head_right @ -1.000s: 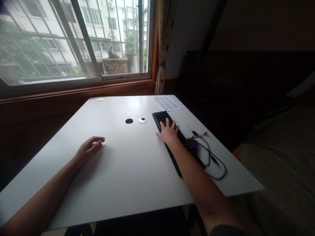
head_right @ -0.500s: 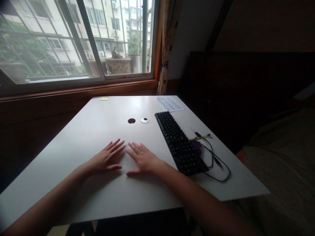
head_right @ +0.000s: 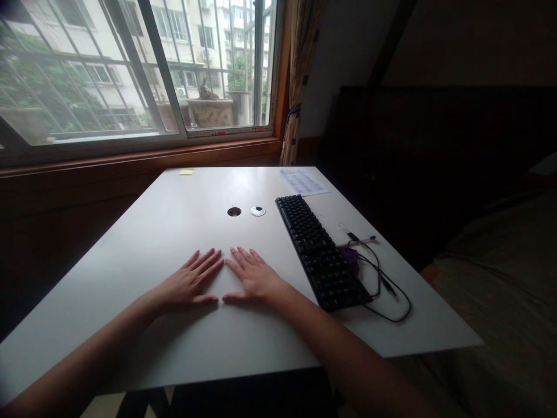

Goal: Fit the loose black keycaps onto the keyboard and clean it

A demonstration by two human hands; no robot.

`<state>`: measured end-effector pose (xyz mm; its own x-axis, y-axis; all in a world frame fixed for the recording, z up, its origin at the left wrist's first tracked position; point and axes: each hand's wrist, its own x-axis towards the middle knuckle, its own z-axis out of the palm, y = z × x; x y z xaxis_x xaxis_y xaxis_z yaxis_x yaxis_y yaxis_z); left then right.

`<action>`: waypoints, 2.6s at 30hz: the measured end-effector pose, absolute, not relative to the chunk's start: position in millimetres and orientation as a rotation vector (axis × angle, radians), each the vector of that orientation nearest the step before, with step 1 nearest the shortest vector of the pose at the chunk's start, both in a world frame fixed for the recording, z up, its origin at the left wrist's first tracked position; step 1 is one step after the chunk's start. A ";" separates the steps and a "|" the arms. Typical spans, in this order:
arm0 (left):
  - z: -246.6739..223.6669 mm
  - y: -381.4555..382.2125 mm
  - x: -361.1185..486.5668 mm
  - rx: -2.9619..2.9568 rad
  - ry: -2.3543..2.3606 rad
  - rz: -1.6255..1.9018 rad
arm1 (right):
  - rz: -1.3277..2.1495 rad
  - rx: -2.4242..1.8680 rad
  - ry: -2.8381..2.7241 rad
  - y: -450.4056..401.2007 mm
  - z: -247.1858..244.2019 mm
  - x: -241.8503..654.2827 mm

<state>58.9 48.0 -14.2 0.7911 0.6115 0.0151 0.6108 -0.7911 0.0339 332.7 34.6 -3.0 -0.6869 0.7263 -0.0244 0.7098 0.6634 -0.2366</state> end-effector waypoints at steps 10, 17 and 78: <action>-12.6 47.2 59.7 2.956 1.026 0.016 | 0.330 -1.205 -2.789 35.8 -7.2 332.2; -14.1 46.7 59.4 2.976 1.021 0.034 | 0.293 -1.204 -2.793 36.6 -11.1 332.3; -13.6 46.9 60.3 2.972 1.025 0.048 | 0.250 -1.214 -2.808 34.6 -5.4 331.2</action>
